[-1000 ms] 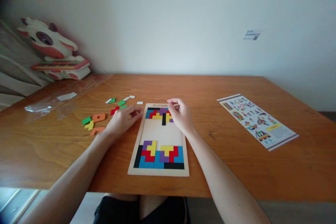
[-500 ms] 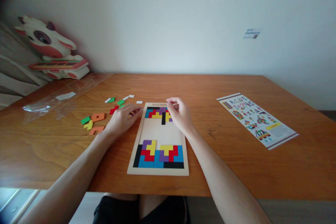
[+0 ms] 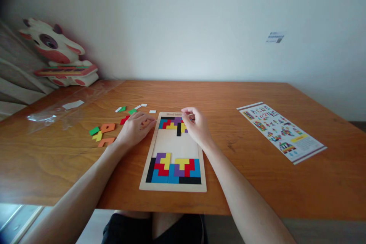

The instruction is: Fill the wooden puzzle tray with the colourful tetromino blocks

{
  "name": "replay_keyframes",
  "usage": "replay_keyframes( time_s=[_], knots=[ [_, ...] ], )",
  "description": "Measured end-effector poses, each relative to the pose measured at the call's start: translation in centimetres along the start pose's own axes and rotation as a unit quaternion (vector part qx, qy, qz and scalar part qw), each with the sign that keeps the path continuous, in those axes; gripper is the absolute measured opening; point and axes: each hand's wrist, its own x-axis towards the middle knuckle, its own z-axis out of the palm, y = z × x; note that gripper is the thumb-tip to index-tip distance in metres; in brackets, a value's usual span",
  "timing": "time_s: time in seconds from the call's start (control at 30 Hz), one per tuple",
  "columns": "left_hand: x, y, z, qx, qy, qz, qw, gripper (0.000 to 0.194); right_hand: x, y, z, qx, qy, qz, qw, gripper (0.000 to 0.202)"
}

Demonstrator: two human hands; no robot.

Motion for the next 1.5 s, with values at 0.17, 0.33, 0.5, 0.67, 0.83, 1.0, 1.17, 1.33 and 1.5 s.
replay_keyframes(
  time_s=[0.17, 0.33, 0.5, 0.67, 0.83, 1.0, 1.17, 1.33, 1.5],
  knots=[
    [-0.1, 0.6, -0.2, -0.036, 0.002, -0.003, 0.999, 0.020, 0.0, -0.1, 0.1, -0.008, 0.005, -0.001, 1.000, 0.027],
    [-0.3, 0.8, 0.0, -0.080, -0.014, -0.033, 0.996, 0.020, -0.1, -0.2, 0.2, -0.012, -0.001, -0.005, 1.000, 0.027],
    [-0.2, 0.2, 0.2, -0.040, -0.008, -0.059, 0.997, 0.024, -0.2, -0.1, 0.2, -0.019, -0.004, -0.004, 1.000, 0.028],
    [-0.2, -1.0, -0.2, 0.054, -0.019, -0.123, 0.991, 0.024, -0.2, -0.1, 0.1, -0.022, -0.007, -0.004, 1.000, 0.027],
    [-0.1, -1.1, -0.1, 0.004, -0.063, -0.136, 0.989, 0.023, -0.2, -0.2, 0.1, -0.025, -0.009, -0.004, 1.000, 0.026],
    [0.0, -0.5, -0.1, -0.023, -0.077, -0.132, 0.988, 0.022, -0.2, -0.2, 0.1, -0.019, -0.007, -0.008, 1.000, 0.027],
    [-0.1, -1.3, -0.4, 0.047, -0.027, -0.068, 0.996, 0.026, -0.2, -0.1, 0.1, -0.028, -0.010, -0.010, 1.000, 0.027],
    [-0.4, -3.5, -1.5, 0.162, 0.003, -0.102, 0.981, 0.031, -0.3, -0.1, 0.1, -0.030, -0.009, -0.011, 0.999, 0.028],
    [-0.7, -4.3, -2.4, 0.168, -0.024, -0.121, 0.978, 0.034, -0.3, 0.0, 0.1, -0.035, -0.013, -0.015, 0.999, 0.028]
  ],
)
